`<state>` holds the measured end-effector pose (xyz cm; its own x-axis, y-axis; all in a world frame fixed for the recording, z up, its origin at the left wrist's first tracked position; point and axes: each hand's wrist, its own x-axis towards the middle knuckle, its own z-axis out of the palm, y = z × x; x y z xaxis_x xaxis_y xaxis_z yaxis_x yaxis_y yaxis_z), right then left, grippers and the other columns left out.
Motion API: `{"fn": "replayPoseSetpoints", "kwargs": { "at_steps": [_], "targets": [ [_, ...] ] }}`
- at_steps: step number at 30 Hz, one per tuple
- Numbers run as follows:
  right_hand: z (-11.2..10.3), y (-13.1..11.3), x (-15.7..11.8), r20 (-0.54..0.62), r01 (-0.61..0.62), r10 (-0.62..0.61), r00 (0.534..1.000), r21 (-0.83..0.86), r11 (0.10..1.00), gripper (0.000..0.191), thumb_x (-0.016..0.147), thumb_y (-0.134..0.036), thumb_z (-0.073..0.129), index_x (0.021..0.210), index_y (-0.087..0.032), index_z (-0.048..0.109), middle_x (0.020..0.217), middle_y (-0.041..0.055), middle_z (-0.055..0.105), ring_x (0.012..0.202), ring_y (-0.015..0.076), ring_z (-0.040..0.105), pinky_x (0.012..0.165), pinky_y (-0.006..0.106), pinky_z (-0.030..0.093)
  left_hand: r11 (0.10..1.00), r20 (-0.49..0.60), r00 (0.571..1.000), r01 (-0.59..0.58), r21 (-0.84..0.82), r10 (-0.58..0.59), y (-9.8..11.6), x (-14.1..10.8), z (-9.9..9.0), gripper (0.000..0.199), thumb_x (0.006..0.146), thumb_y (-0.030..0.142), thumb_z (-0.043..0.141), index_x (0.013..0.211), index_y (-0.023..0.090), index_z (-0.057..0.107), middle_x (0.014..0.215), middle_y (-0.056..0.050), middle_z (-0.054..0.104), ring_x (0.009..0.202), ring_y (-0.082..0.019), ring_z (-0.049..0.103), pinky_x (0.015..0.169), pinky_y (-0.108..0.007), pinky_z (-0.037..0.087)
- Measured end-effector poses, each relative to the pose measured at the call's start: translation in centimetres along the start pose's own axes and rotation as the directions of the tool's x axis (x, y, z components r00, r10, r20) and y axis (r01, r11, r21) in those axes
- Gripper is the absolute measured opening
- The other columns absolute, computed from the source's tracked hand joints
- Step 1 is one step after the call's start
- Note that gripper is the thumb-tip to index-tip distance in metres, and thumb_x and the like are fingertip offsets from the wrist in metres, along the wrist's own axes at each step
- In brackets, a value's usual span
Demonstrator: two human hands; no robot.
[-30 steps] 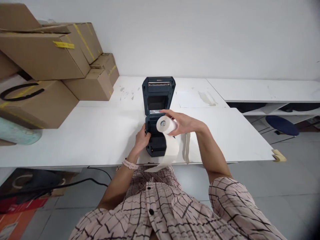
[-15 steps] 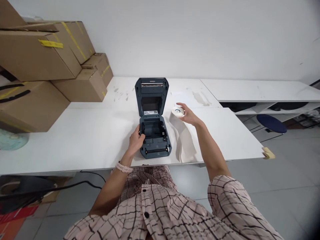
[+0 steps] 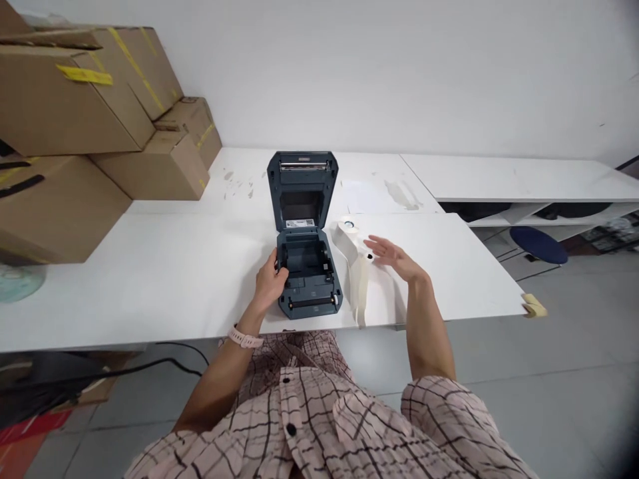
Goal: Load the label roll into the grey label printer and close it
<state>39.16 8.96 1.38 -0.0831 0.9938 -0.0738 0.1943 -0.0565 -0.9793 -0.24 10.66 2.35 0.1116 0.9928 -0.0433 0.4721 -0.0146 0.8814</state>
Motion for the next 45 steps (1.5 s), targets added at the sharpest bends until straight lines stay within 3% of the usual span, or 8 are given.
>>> {"fn": "replayPoseSetpoints", "kwargs": {
  "at_steps": [6, 10, 13, 16, 21, 27, 36, 45],
  "targets": [
    [3.4, 1.6, -1.7, 0.062, -0.024, 0.021, 0.998, 0.041, 0.999, 0.050, 0.076, -0.052, 0.090, 0.114, -0.022, 0.077, 0.102, 0.0069, 0.080, 0.092, 0.0253, 0.074, 0.084, 0.042, 0.061, 1.000, 0.003, 1.000, 0.003, -0.017, -0.003, 0.2, 0.0, 0.1, 0.075, 0.086, 0.023, 0.055, 0.161, 0.021, 0.049, 0.141, -0.011, 0.073, 0.124, -0.034, 0.070, 0.107, -0.049, 0.055],
    [3.8, -0.7, -2.3, 0.004, 0.143, -0.145, 0.989, 0.130, 0.981, 0.056, 0.074, -0.066, 0.088, 0.113, -0.027, 0.074, 0.095, 0.0028, 0.078, 0.089, 0.0225, 0.072, 0.085, 0.040, 0.059, 0.999, -0.001, 1.000, 0.005, -0.047, -0.005, 0.2, -0.2, 0.1, 0.074, 0.086, 0.026, 0.057, 0.160, 0.024, 0.050, 0.144, -0.010, 0.071, 0.125, -0.034, 0.069, 0.107, -0.048, 0.055],
    [4.1, -4.4, -2.4, 0.078, 0.384, -0.406, 0.911, 0.202, 0.901, 0.059, 0.074, -0.071, 0.086, 0.114, -0.030, 0.074, 0.089, 0.0012, 0.077, 0.085, 0.0225, 0.072, 0.085, 0.040, 0.058, 0.999, 0.001, 1.000, -0.008, -0.051, 0.008, 0.2, -0.2, 0.1, 0.074, 0.086, 0.025, 0.057, 0.160, 0.022, 0.051, 0.139, -0.011, 0.074, 0.122, -0.036, 0.070, 0.105, -0.050, 0.056],
    [6.1, -8.8, -1.2, 0.349, 0.516, -0.524, 0.777, 0.123, 0.848, 0.050, 0.090, -0.060, 0.078, 0.128, -0.029, 0.072, 0.099, 0.0038, 0.079, 0.084, 0.0217, 0.072, 0.078, 0.037, 0.058, 0.999, -0.018, 1.000, -0.018, -0.052, 0.017, 0.0, -0.1, 0.3, 0.074, 0.085, 0.024, 0.056, 0.159, 0.022, 0.052, 0.141, -0.010, 0.073, 0.125, -0.037, 0.069, 0.109, -0.052, 0.054],
    [12.7, -12.1, 3.2, 0.572, 0.541, -0.258, 0.778, -0.402, 0.739, 0.044, 0.103, -0.038, 0.063, 0.145, -0.023, 0.063, 0.139, 0.0118, 0.073, 0.118, 0.0293, 0.072, 0.096, 0.043, 0.057, 0.997, -0.043, 0.999, 0.003, -0.080, -0.006, -0.6, 0.2, 0.6, 0.075, 0.083, 0.025, 0.061, 0.158, 0.028, 0.054, 0.137, -0.007, 0.075, 0.128, -0.037, 0.068, 0.112, -0.052, 0.052],
    [17.8, -9.7, 4.6, 0.506, 0.515, -0.163, 0.847, -0.706, 0.485, 0.038, 0.098, -0.018, 0.064, 0.136, -0.016, 0.069, 0.131, 0.0180, 0.076, 0.115, 0.0359, 0.074, 0.100, 0.052, 0.056, 0.998, -0.022, 0.999, 0.030, -0.050, -0.031, -0.2, -0.1, 0.4, 0.076, 0.086, 0.025, 0.057, 0.161, 0.021, 0.049, 0.144, -0.012, 0.071, 0.124, -0.037, 0.069, 0.110, -0.054, 0.053],
    [17.8, -8.1, -3.9, 0.318, 0.506, -0.406, 0.857, -0.670, 0.544, 0.026, 0.109, -0.023, 0.054, 0.127, -0.018, 0.072, 0.125, 0.0140, 0.078, 0.113, 0.0320, 0.072, 0.097, 0.051, 0.060, 0.964, 0.011, 1.000, 0.017, -0.264, -0.014, -0.1, -0.5, 0.8, 0.075, 0.089, 0.028, 0.059, 0.162, 0.021, 0.046, 0.157, -0.013, 0.061, 0.139, -0.036, 0.062, 0.116, -0.051, 0.049],
    [19.9, -5.8, -9.5, 0.169, 0.485, -0.499, 0.850, -0.623, 0.614, 0.031, 0.110, -0.025, 0.053, 0.137, -0.026, 0.069, 0.148, 0.0093, 0.070, 0.146, 0.0295, 0.060, 0.118, 0.058, 0.051, 0.888, 0.104, 0.993, 0.098, -0.450, -0.057, 0.0, -0.6, 1.0, 0.082, 0.092, 0.036, 0.066, 0.167, 0.027, 0.033, 0.174, -0.009, 0.040, 0.156, -0.031, 0.046, 0.128, -0.045, 0.041]
  ]
}}
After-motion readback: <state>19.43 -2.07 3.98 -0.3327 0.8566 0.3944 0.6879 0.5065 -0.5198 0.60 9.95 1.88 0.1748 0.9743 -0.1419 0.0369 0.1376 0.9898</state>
